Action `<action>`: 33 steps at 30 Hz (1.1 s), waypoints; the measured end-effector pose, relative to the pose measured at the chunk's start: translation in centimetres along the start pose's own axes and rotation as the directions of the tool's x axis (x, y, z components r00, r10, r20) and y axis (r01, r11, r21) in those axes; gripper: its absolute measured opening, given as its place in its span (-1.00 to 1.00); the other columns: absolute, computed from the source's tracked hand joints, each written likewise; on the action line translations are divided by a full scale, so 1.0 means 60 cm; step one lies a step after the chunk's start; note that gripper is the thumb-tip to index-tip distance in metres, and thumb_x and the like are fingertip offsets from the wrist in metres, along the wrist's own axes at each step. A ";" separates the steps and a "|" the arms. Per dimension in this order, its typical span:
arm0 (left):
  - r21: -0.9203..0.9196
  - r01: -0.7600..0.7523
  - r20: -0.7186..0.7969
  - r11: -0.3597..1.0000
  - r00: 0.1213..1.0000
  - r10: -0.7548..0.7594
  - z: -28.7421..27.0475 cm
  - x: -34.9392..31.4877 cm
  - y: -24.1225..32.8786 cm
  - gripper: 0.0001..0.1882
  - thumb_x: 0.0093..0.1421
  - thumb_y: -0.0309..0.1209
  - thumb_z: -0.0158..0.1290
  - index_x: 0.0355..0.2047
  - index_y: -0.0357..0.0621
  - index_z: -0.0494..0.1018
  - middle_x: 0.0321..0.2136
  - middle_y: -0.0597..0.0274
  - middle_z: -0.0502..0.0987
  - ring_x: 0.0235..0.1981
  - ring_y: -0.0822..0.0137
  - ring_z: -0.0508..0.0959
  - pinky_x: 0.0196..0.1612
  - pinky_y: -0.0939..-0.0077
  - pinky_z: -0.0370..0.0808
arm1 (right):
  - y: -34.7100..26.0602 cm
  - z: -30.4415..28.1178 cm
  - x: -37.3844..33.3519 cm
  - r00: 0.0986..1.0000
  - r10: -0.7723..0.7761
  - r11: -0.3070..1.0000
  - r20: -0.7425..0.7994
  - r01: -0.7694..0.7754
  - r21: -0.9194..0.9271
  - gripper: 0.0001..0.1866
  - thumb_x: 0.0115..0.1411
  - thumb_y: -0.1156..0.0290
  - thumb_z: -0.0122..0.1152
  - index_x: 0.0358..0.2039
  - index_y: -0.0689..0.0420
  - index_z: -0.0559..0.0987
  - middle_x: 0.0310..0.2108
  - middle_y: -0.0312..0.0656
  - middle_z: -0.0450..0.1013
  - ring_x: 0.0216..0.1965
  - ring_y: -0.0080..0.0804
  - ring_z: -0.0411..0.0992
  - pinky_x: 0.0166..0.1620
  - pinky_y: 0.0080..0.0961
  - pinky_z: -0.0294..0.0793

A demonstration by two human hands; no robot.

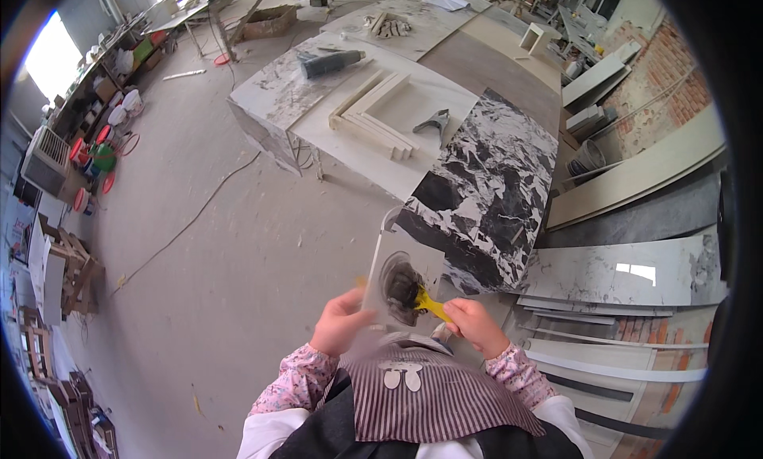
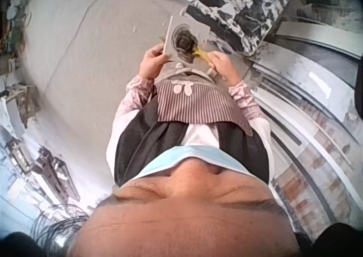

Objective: The person applies a dark adhesive to the edges of a large black-and-white patterned panel using a yellow scraper. They repeatedly dip the scraper into a small container and spread the adhesive along the panel's vertical and horizontal edges.

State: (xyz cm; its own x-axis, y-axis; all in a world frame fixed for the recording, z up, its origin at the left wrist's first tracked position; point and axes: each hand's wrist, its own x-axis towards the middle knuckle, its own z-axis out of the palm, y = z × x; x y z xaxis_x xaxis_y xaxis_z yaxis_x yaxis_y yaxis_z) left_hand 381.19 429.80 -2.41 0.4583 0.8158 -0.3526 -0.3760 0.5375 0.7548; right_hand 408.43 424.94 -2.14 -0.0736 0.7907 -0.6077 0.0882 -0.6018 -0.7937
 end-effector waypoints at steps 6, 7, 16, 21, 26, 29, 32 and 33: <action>0.040 -0.016 -0.017 0.999 1.000 0.016 -0.024 0.005 -0.026 -0.59 0.16 -0.63 -0.01 0.06 -0.41 0.36 -0.09 0.06 0.51 -0.10 0.28 0.54 -0.02 0.35 0.51 | -0.055 0.015 0.028 0.990 -0.049 0.996 0.135 0.039 0.080 -0.68 0.33 0.24 -0.01 -0.11 0.18 0.57 -0.56 -0.42 0.32 -0.61 -0.74 0.17 -0.52 -0.74 0.18; -0.013 -0.011 -0.045 1.000 0.999 0.010 -0.021 0.002 -0.027 -0.60 0.17 -0.63 -0.02 0.05 -0.42 0.35 -0.08 0.03 0.51 -0.09 0.24 0.54 0.00 0.30 0.51 | -0.063 0.014 0.028 0.983 -0.094 0.992 0.160 0.079 0.098 -0.68 0.32 0.25 0.01 -0.07 0.17 0.57 -0.54 -0.41 0.31 -0.58 -0.72 0.19 -0.50 -0.73 0.21; -0.275 -0.068 -0.132 0.959 0.991 0.033 -0.018 -0.006 -0.042 -0.59 0.19 -0.63 -0.06 0.07 -0.44 0.32 -0.04 -0.06 0.49 -0.05 0.10 0.54 0.04 0.10 0.51 | -0.111 -0.011 -0.005 0.806 -0.559 0.460 0.195 0.498 -0.736 -0.62 0.13 0.41 0.18 0.00 0.02 0.56 -0.42 -0.11 0.35 -0.41 -0.18 0.39 -0.32 -0.33 0.40; -0.251 -0.025 -0.140 0.968 0.990 -0.011 -0.006 -0.001 -0.046 -0.59 0.20 -0.63 -0.06 0.08 -0.43 0.31 -0.04 -0.04 0.49 -0.03 0.12 0.52 0.05 0.11 0.49 | -0.120 -0.014 0.010 0.823 -0.507 0.461 0.257 0.511 -0.726 -0.62 0.12 0.43 0.18 -0.01 0.02 0.55 -0.40 -0.12 0.37 -0.40 -0.16 0.42 -0.33 -0.31 0.41; -0.245 -0.020 -0.152 0.969 0.988 -0.019 -0.008 0.005 -0.050 -0.60 0.21 -0.62 -0.06 0.08 -0.42 0.31 -0.04 -0.02 0.49 -0.03 0.13 0.52 0.07 0.10 0.48 | -0.136 -0.011 0.022 0.766 -0.598 0.513 0.236 0.592 -0.621 -0.61 0.10 0.52 0.20 -0.01 0.07 0.55 -0.46 -0.14 0.30 -0.49 -0.30 0.33 -0.38 -0.48 0.35; -0.245 -0.045 -0.136 0.968 0.991 0.012 -0.003 0.009 -0.046 -0.60 0.21 -0.62 -0.06 0.08 -0.42 0.31 -0.04 -0.02 0.49 -0.04 0.13 0.52 0.07 0.10 0.47 | -0.112 -0.023 0.044 0.799 -0.513 0.497 0.315 0.575 -0.650 -0.61 0.10 0.51 0.20 0.00 0.07 0.55 -0.45 -0.14 0.32 -0.48 -0.28 0.35 -0.37 -0.47 0.37; -0.256 -0.013 -0.128 0.967 0.992 -0.021 -0.007 0.009 -0.042 -0.60 0.21 -0.62 -0.06 0.07 -0.42 0.32 -0.04 -0.02 0.49 -0.03 0.13 0.52 0.08 0.10 0.47 | -0.136 -0.017 0.026 0.834 -0.499 0.595 0.237 0.528 -0.606 -0.61 0.12 0.47 0.19 0.01 0.05 0.54 -0.43 -0.12 0.35 -0.45 -0.24 0.38 -0.35 -0.43 0.39; -0.251 -0.022 -0.133 0.968 0.991 -0.012 -0.008 0.008 -0.043 -0.60 0.21 -0.62 -0.06 0.07 -0.42 0.32 -0.04 -0.02 0.49 -0.03 0.13 0.52 0.07 0.11 0.47 | -0.133 -0.015 0.027 0.832 -0.493 0.573 0.254 0.531 -0.624 -0.62 0.12 0.47 0.18 0.00 0.04 0.55 -0.42 -0.12 0.36 -0.45 -0.24 0.38 -0.35 -0.41 0.40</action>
State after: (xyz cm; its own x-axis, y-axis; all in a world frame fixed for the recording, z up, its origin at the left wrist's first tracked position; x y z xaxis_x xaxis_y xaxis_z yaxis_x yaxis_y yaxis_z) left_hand 382.00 428.89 -4.76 0.3518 0.8304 -0.4321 -0.5757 0.5559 0.5996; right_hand 408.50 431.12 3.26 -0.3572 0.9262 -0.1207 0.6319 0.1445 -0.7615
